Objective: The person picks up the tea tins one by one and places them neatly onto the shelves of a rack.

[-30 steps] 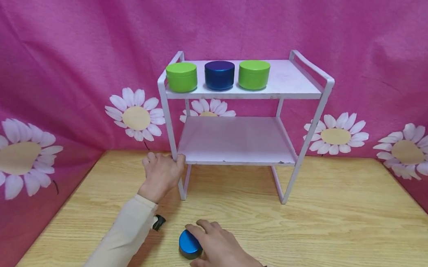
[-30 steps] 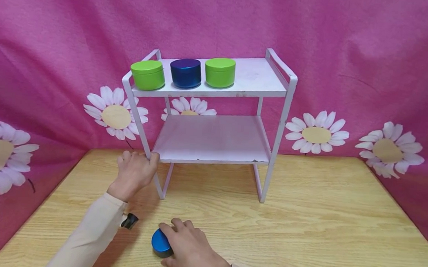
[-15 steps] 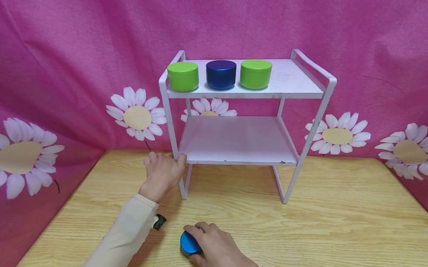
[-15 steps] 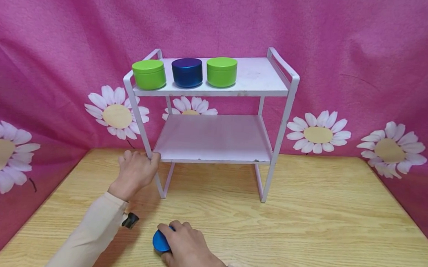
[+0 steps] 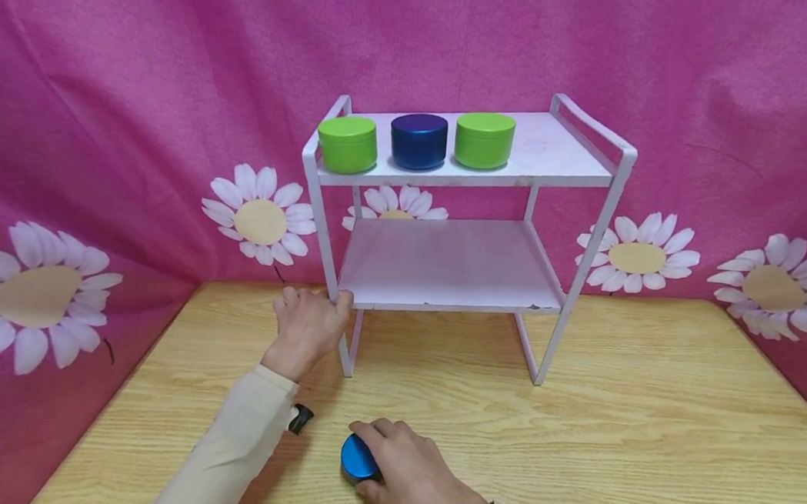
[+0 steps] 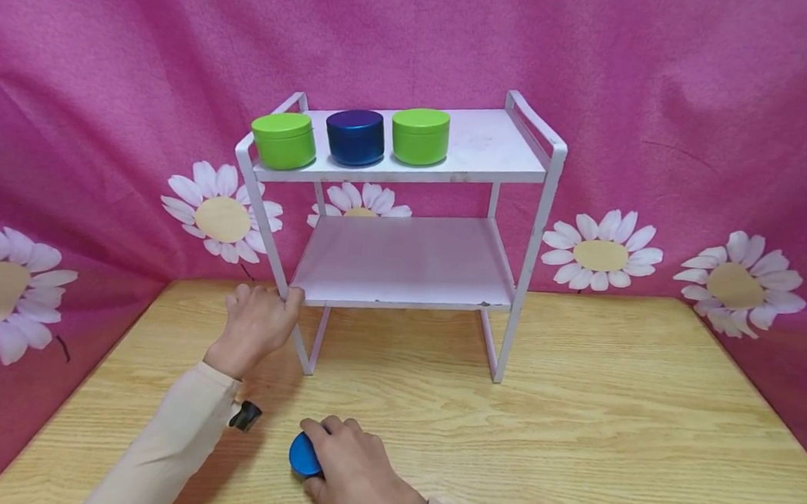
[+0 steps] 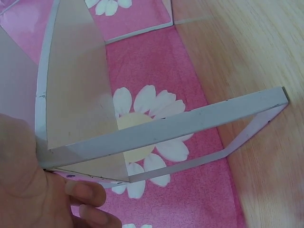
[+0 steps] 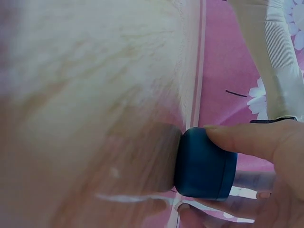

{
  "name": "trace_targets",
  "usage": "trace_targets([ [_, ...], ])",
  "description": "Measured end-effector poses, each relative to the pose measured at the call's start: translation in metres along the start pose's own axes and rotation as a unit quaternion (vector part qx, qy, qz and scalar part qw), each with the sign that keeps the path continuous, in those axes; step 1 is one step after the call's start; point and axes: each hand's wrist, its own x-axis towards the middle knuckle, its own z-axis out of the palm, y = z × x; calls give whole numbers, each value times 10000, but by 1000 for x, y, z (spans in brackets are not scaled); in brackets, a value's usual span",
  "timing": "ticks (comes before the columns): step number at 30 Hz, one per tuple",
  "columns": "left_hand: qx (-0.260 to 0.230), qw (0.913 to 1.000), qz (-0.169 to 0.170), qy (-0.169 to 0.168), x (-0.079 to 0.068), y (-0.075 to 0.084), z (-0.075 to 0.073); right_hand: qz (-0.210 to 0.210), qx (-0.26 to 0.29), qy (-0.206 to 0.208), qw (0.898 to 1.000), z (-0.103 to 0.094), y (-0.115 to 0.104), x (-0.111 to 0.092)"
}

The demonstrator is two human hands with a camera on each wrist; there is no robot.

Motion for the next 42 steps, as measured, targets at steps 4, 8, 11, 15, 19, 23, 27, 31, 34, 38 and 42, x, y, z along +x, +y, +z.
trace_targets([
  [4,-2,10000,16,16,0,0,0,70,85,-63,9999,-1,0,0],
  [8,6,10000,54,69,0,1,-1,117,143,-82,9998,-1,0,1],
  [11,29,9999,85,110,0,1,-1,121,156,-26,9998,-2,1,1],
  [15,-22,9999,71,89,1,1,-1,121,168,72,9998,-2,1,0],
  [19,-79,10000,2,1,0,0,0,100,220,106,9997,-2,1,-1],
  [23,-59,10000,-36,-11,0,-1,0,126,351,192,9991,-3,0,-1],
  [27,-66,10000,-61,16,0,-1,1,159,467,256,9985,-3,-1,-1],
  [31,-80,9999,-82,-17,-1,-1,1,175,496,199,9984,-4,-1,-1],
  [34,-75,9999,-70,-20,0,-1,0,181,491,212,9984,-4,-1,-1],
  [38,-70,10000,-55,-18,0,0,0,140,451,314,9984,-4,0,-1],
  [42,-92,9999,-69,-57,0,0,-1,93,384,364,9986,-5,-1,-1],
])
